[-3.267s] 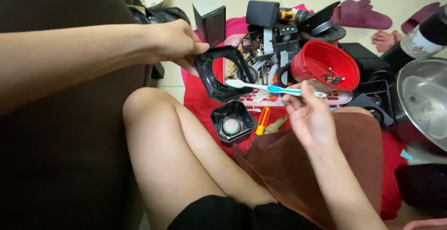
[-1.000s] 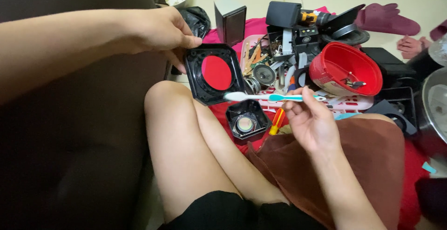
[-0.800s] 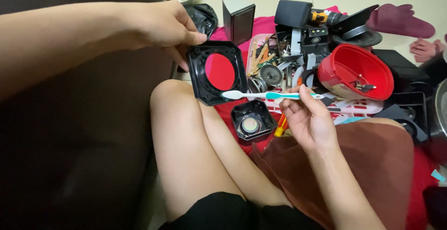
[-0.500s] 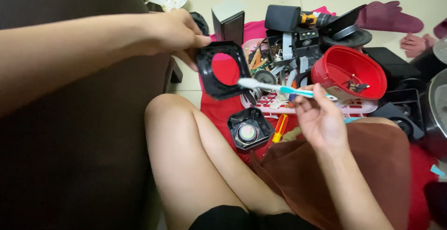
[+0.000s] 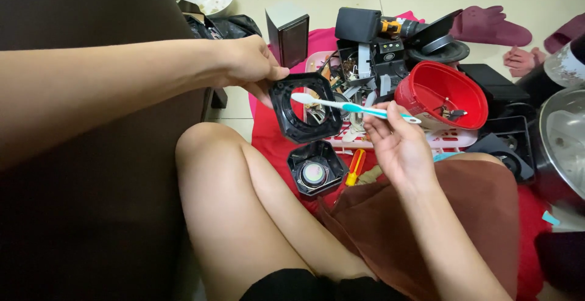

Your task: Cleaning a plastic frame using a toothbrush and a cloth to remove dust or debris.

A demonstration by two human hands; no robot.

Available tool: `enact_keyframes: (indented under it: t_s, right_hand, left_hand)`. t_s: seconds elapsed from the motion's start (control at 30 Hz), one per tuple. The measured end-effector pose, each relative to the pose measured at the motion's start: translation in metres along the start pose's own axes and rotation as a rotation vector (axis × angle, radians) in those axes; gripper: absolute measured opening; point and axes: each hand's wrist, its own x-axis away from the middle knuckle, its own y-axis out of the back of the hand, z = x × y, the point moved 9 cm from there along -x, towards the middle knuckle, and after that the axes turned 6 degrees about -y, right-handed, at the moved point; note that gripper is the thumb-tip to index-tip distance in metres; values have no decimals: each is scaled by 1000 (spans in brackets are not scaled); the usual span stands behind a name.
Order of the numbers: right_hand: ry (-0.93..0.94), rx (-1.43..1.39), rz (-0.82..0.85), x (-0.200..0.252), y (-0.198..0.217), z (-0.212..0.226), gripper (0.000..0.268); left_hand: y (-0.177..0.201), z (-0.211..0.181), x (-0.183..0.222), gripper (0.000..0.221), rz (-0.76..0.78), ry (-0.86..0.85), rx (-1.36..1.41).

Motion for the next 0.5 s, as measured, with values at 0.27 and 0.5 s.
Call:
enact_keyframes:
  t_s: [0.27,0.5]
  right_hand:
    - [0,-34,53,17,1,0,17]
    - [63,-80,-3,24,0,-3,12]
  left_hand:
    - [-1,-9,9,27,-10,55,-65]
    - [-11,-11,14,25,45,60,-82]
